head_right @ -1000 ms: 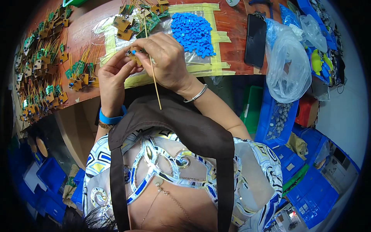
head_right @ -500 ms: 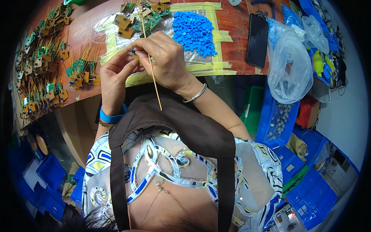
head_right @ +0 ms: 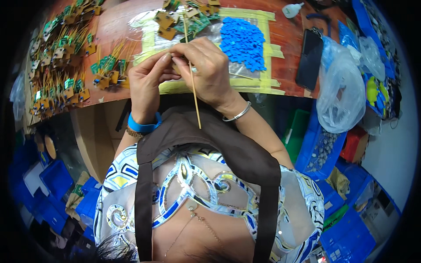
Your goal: Applying adhesive to small electronic components on a workbench.
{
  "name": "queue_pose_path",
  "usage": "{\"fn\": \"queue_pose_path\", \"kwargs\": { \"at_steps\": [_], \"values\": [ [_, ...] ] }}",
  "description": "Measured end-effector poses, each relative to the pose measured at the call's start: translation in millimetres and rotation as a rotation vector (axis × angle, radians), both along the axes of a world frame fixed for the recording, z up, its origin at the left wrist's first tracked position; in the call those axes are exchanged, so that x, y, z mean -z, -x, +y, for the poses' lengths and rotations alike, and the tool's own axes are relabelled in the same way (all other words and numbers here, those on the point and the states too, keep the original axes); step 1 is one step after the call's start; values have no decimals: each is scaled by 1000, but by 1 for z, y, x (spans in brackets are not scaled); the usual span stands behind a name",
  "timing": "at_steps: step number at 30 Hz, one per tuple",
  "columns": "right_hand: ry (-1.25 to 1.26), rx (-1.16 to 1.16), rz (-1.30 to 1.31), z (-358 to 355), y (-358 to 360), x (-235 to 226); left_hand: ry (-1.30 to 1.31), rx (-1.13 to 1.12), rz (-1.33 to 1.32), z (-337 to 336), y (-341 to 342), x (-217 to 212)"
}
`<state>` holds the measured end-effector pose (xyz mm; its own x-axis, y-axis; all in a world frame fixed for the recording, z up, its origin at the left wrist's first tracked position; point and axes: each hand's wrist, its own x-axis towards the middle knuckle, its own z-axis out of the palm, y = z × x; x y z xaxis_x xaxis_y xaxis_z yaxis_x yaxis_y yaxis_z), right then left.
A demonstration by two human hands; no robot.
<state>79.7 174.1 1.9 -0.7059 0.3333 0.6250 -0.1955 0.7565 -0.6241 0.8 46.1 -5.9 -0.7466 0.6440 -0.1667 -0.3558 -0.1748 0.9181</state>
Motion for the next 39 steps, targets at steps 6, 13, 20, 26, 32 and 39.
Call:
{"fn": "queue_pose_path", "kwargs": {
  "at_steps": [6,13,20,26,32,39],
  "values": [
    [121,-12,56,5,1,-7,110,-331,382,-44,37,-20],
    [161,67,-11,17,-7,1,502,-514,662,-128,90,1],
    [164,114,-26,27,-16,1,709,-504,1435,-58,68,-14],
    [384,-89,-42,20,-23,3,727,-236,1271,31,91,16],
    [444,-112,-90,20,-33,9,670,-145,965,51,95,35],
    [498,-167,-127,25,-33,17,9,-365,727,35,74,13]
  ]
}}
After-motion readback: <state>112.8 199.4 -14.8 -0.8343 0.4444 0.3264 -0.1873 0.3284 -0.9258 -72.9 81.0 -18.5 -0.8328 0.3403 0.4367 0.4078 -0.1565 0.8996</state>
